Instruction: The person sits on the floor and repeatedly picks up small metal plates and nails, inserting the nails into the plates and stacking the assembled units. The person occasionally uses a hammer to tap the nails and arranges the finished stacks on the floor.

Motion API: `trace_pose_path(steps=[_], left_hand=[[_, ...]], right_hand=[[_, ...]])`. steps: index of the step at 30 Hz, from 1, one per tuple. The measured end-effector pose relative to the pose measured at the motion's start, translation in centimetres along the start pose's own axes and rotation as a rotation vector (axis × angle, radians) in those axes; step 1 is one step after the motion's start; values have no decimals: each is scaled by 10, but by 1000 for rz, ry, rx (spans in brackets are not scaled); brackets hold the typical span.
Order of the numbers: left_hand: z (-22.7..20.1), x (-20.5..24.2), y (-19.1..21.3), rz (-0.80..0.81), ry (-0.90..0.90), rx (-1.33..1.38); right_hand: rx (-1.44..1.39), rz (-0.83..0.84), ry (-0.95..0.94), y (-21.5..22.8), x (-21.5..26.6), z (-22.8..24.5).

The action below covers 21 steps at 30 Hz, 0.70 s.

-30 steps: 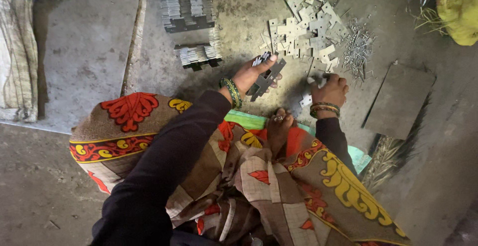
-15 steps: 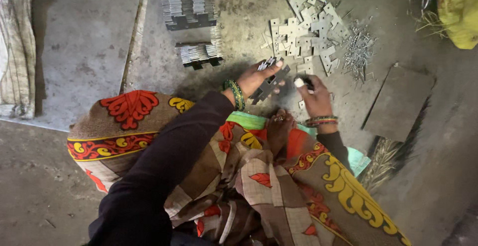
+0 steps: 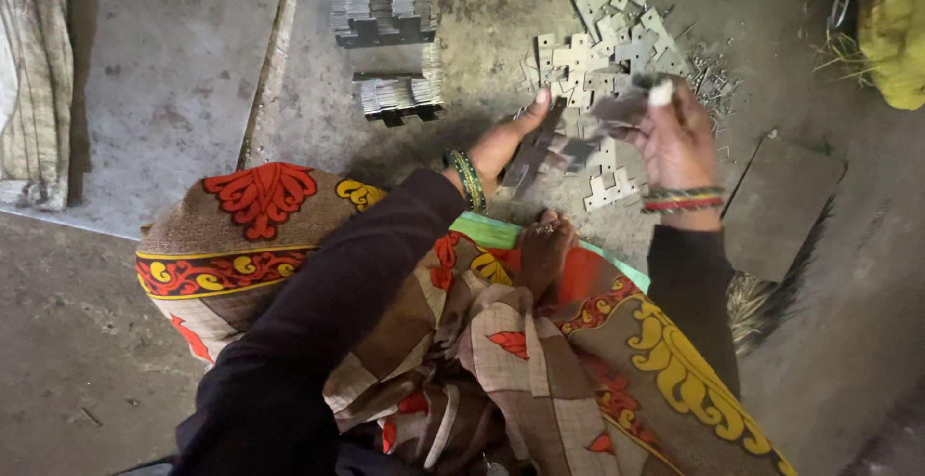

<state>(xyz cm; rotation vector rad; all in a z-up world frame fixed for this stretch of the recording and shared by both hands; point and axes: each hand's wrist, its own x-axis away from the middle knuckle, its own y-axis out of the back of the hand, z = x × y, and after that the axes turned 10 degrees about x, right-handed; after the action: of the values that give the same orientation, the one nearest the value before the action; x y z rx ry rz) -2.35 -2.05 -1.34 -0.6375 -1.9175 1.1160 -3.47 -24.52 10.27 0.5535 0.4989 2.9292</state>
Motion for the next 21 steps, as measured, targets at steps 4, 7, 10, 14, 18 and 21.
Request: trace_pose_path(steps=[4,7,10,14,18,21], left_hand=[[-12,21,-21,151,52,241],[-16,19,-20,117,38,225],[-10,8,-8,65,-3,170],[3,-6,7,-77,-88,28],[9,-5,12,-128,-140,-76],[9,4,7,-132,-98,-112]], right_hand=[[1342,-234,-178,-22,-2,-60],[1439,-325,56,-20,9,-118],[987,-300,-6,1,7,-150],[405,-138,-148,28,-4,-126],[153,87,-193,26,16,-80],[663,93,129,26,34,-75]])
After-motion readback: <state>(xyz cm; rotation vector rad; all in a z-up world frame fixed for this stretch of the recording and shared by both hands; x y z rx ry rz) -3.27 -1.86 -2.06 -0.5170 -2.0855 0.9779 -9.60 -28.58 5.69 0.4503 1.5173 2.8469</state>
